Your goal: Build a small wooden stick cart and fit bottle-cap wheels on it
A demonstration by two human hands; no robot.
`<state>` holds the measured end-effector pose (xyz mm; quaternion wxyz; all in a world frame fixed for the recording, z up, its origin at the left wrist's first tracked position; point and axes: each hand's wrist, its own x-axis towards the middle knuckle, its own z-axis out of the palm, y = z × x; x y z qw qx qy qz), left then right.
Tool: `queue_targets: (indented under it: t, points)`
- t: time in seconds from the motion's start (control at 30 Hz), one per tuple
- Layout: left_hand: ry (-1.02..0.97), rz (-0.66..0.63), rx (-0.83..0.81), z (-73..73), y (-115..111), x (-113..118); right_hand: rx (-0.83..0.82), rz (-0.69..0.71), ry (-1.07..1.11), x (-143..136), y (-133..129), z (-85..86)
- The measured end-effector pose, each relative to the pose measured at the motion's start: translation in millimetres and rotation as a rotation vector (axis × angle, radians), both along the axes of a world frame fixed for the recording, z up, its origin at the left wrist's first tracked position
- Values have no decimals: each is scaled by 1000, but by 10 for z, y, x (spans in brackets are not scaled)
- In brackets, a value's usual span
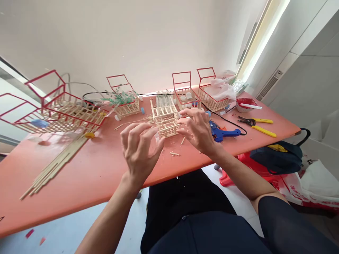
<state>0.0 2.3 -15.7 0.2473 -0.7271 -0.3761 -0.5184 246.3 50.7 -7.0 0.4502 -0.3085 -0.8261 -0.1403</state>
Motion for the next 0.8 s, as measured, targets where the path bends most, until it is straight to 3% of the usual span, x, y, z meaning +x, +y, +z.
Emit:
queue_targets:
  t: [0.2,0.6,0.8]
  points:
    - [120,43,33,-44,221,60,-38,-109,-55,-106,53,-91]
    - [86,-22,-17,-90,246,98,-60,-104,-62,-114,40,-109]
    - [58,25,-69,-111,259,116,-105,-88,-49,-131,33,-107]
